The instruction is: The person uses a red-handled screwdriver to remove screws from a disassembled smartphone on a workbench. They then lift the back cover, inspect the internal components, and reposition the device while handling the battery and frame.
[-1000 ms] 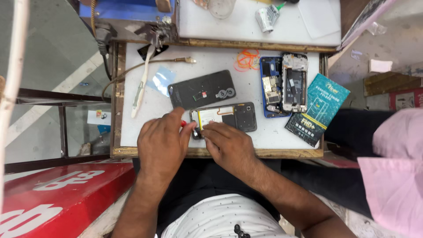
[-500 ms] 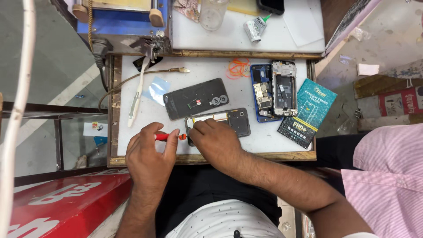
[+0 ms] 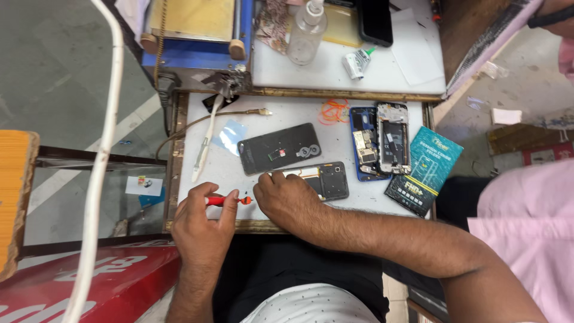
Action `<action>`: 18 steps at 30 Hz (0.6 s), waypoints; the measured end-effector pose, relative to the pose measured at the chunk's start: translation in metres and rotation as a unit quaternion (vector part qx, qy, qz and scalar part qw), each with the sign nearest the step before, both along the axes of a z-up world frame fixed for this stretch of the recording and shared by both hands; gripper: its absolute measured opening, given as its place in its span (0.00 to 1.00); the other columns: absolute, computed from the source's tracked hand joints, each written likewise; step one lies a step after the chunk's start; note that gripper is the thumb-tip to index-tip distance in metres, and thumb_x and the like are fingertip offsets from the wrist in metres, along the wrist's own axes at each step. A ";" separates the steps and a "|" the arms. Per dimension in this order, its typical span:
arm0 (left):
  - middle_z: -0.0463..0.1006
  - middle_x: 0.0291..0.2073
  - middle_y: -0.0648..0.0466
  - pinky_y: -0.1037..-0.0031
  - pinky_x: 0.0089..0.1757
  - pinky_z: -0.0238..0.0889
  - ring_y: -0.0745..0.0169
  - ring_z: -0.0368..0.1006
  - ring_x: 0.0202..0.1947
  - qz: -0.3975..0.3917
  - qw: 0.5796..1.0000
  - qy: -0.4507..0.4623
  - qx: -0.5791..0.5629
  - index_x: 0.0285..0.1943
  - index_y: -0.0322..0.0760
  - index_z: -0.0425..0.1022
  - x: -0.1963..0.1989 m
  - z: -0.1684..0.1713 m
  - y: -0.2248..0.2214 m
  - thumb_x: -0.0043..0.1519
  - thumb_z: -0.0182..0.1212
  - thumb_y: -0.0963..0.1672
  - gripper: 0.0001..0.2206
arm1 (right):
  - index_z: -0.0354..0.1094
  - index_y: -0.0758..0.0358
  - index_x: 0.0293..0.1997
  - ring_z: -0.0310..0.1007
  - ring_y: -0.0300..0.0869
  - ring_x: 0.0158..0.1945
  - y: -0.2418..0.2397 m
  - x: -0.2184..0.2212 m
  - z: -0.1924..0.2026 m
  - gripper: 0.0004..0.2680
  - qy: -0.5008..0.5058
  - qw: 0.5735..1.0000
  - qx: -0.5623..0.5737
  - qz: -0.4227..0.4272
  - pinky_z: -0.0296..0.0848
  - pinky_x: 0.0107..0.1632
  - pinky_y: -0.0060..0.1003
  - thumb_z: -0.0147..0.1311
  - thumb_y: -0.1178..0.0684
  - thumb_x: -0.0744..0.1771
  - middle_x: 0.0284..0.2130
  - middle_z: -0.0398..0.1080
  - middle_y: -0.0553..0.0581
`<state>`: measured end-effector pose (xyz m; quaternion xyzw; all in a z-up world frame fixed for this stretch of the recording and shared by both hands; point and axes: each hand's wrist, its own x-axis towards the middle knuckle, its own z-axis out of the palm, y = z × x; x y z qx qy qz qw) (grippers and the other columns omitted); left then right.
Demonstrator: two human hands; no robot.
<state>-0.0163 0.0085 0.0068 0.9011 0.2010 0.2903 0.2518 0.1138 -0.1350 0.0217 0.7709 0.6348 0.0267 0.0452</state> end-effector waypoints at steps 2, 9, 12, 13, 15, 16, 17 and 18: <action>0.81 0.35 0.47 0.64 0.36 0.73 0.51 0.81 0.36 -0.002 1.000 0.007 -0.019 0.49 0.32 0.71 0.000 -0.004 0.002 0.57 0.76 0.45 0.18 | 0.69 0.65 0.35 0.74 0.43 0.34 -0.001 0.002 0.000 0.06 0.015 1.000 0.002 -0.001 0.77 0.29 0.37 0.58 0.56 0.61 0.30 0.67 0.56; 0.81 0.34 0.46 0.65 0.35 0.73 0.52 0.81 0.35 -0.039 0.998 -0.005 -0.045 0.51 0.32 0.70 0.003 -0.010 -0.001 0.59 0.75 0.44 0.18 | 0.67 0.69 0.42 0.75 0.51 0.34 -0.005 0.024 0.007 0.13 0.162 0.982 0.081 -0.056 0.77 0.27 0.43 0.60 0.52 0.59 0.36 0.68 0.62; 0.82 0.35 0.48 0.64 0.42 0.73 0.52 0.81 0.38 -0.076 0.995 -0.047 -0.047 0.55 0.32 0.69 0.007 -0.008 -0.005 0.61 0.72 0.41 0.18 | 0.66 0.64 0.45 0.75 0.53 0.30 0.000 0.051 0.007 0.08 0.146 0.976 0.061 -0.148 0.76 0.28 0.48 0.57 0.53 0.67 0.40 0.69 0.61; 0.82 0.36 0.48 0.63 0.44 0.73 0.52 0.81 0.39 -0.084 0.995 -0.044 -0.041 0.56 0.32 0.68 0.009 -0.007 -0.007 0.61 0.71 0.41 0.18 | 0.66 0.63 0.44 0.76 0.53 0.32 0.000 0.060 0.007 0.07 0.142 0.975 0.085 -0.148 0.76 0.29 0.48 0.57 0.54 0.66 0.39 0.69 0.60; 0.82 0.37 0.47 0.62 0.47 0.73 0.52 0.82 0.40 -0.101 0.994 -0.036 -0.030 0.57 0.33 0.68 0.013 -0.005 -0.013 0.61 0.70 0.40 0.18 | 0.67 0.60 0.42 0.77 0.53 0.36 -0.002 0.072 0.008 0.06 0.136 0.970 0.132 -0.152 0.76 0.32 0.49 0.57 0.55 0.64 0.39 0.70 0.58; 0.82 0.37 0.48 0.61 0.48 0.73 0.53 0.82 0.40 -0.111 0.993 -0.034 -0.035 0.58 0.33 0.68 0.014 -0.005 -0.016 0.61 0.70 0.40 0.19 | 0.67 0.59 0.43 0.77 0.52 0.36 -0.004 0.074 0.008 0.06 0.145 0.966 0.146 -0.155 0.76 0.33 0.49 0.56 0.55 0.65 0.39 0.71 0.57; 0.83 0.37 0.48 0.61 0.49 0.72 0.53 0.82 0.40 -0.121 0.991 -0.032 -0.039 0.58 0.33 0.68 0.017 -0.004 -0.017 0.61 0.69 0.39 0.19 | 0.67 0.59 0.44 0.77 0.52 0.36 -0.004 0.077 0.009 0.06 0.152 0.962 0.162 -0.158 0.75 0.34 0.49 0.56 0.55 0.65 0.39 0.71 0.56; 0.83 0.36 0.49 0.60 0.50 0.72 0.53 0.82 0.40 -0.130 0.990 -0.031 -0.042 0.59 0.33 0.68 0.018 -0.003 -0.019 0.61 0.69 0.39 0.19 | 0.67 0.58 0.45 0.77 0.51 0.36 -0.005 0.078 0.010 0.06 0.160 0.958 0.177 -0.160 0.75 0.34 0.48 0.56 0.55 0.65 0.40 0.72 0.55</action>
